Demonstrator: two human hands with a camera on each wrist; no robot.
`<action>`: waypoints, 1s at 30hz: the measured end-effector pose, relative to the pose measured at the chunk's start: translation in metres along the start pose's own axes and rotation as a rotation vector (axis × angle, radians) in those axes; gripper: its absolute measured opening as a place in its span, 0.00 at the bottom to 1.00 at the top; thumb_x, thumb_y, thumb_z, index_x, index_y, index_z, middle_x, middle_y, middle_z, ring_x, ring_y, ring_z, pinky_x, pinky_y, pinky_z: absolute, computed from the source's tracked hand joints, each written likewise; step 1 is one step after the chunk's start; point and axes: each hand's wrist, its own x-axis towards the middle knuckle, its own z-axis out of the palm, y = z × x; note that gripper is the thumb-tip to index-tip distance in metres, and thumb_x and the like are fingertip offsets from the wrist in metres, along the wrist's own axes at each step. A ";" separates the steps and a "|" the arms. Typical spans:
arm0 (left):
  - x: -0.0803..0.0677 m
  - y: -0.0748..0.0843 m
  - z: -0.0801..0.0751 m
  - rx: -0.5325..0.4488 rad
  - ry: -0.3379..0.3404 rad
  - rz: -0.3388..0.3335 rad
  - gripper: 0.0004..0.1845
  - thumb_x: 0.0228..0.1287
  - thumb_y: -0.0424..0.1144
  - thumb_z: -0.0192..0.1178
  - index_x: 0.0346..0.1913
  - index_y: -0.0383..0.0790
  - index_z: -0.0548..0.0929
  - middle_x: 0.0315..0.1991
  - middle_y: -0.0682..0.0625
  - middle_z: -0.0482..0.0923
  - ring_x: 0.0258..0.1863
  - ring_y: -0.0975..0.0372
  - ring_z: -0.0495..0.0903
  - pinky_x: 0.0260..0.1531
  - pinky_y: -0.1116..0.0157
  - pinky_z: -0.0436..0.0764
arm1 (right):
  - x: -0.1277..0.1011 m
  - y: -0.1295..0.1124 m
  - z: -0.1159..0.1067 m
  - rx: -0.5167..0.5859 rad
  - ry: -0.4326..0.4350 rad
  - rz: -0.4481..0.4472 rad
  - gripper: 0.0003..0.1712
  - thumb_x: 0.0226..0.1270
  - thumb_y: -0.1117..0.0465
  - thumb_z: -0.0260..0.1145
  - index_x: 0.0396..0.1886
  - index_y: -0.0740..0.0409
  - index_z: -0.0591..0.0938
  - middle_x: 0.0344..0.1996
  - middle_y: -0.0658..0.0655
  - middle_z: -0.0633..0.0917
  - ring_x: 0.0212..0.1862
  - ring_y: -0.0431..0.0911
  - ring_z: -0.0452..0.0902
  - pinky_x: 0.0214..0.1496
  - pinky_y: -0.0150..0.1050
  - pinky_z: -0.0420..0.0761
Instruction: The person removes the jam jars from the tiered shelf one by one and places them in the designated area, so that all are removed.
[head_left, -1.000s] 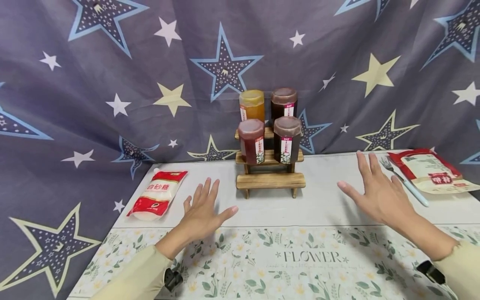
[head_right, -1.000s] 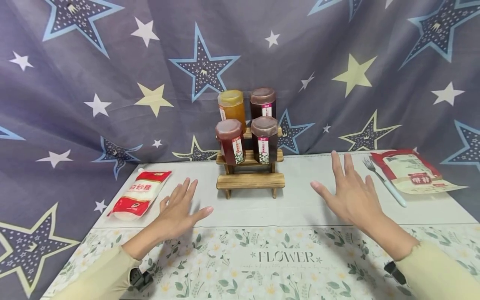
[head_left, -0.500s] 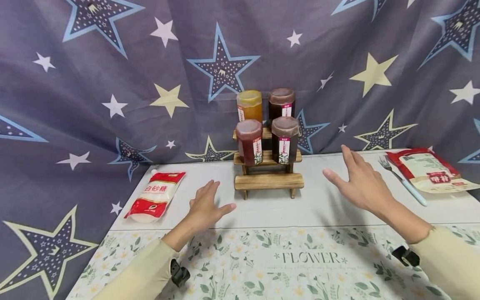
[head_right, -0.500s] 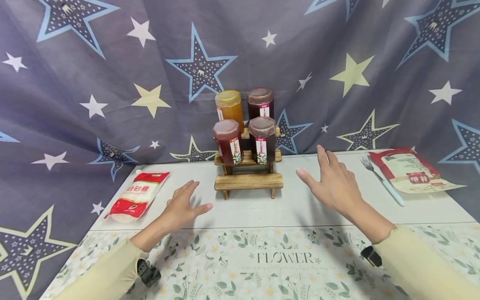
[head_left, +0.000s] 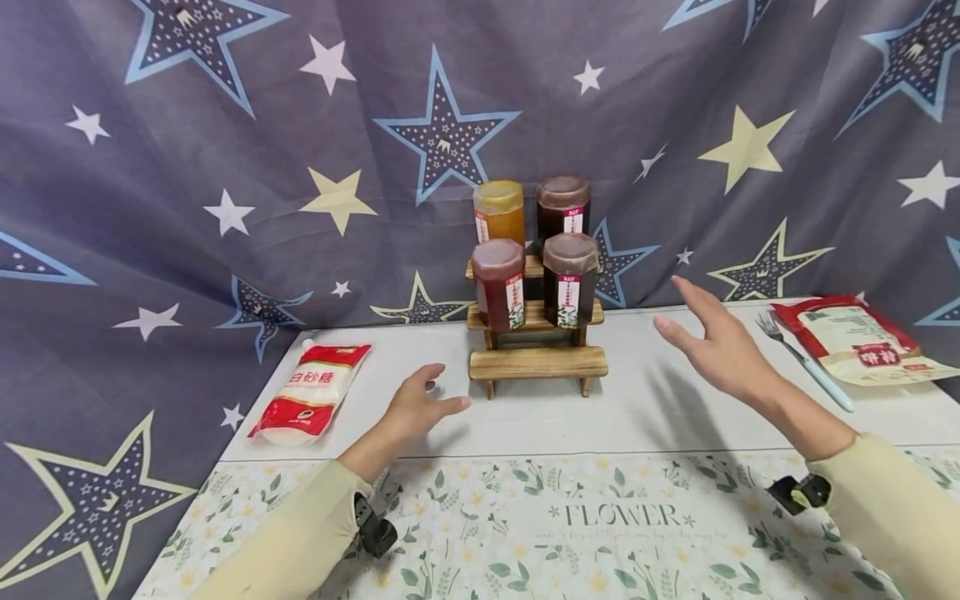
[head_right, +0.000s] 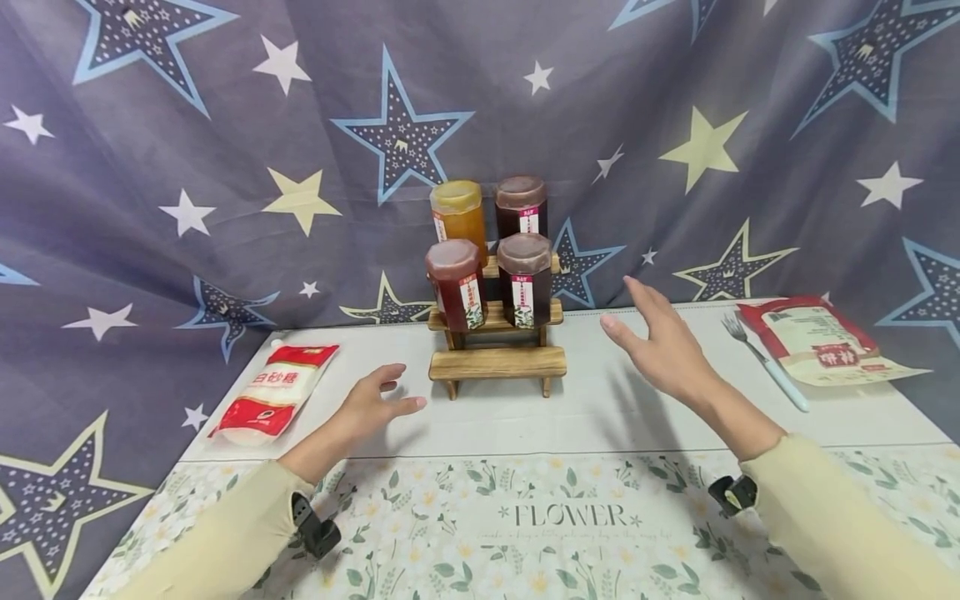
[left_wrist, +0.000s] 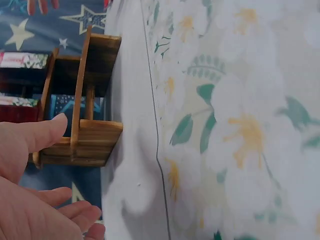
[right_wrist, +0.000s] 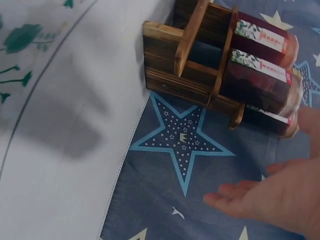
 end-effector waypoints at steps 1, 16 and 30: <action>0.002 0.000 0.001 -0.027 0.007 -0.013 0.39 0.58 0.41 0.69 0.69 0.34 0.64 0.67 0.34 0.65 0.66 0.45 0.64 0.64 0.48 0.70 | 0.002 0.000 0.000 0.022 0.006 -0.003 0.42 0.74 0.43 0.52 0.77 0.58 0.49 0.73 0.71 0.51 0.72 0.67 0.46 0.68 0.70 0.54; 0.026 -0.008 0.019 -0.310 0.034 -0.055 0.36 0.57 0.36 0.69 0.67 0.33 0.66 0.64 0.35 0.67 0.61 0.46 0.71 0.58 0.53 0.78 | 0.024 -0.005 -0.013 0.237 -0.026 0.069 0.43 0.73 0.44 0.54 0.78 0.52 0.46 0.72 0.69 0.55 0.70 0.66 0.55 0.65 0.68 0.63; 0.042 -0.012 0.047 -0.665 -0.014 0.014 0.33 0.60 0.24 0.63 0.67 0.35 0.64 0.54 0.34 0.73 0.44 0.58 0.80 0.49 0.61 0.84 | 0.052 -0.020 -0.023 0.316 -0.049 0.097 0.47 0.70 0.42 0.58 0.78 0.51 0.46 0.73 0.64 0.56 0.72 0.59 0.52 0.73 0.61 0.56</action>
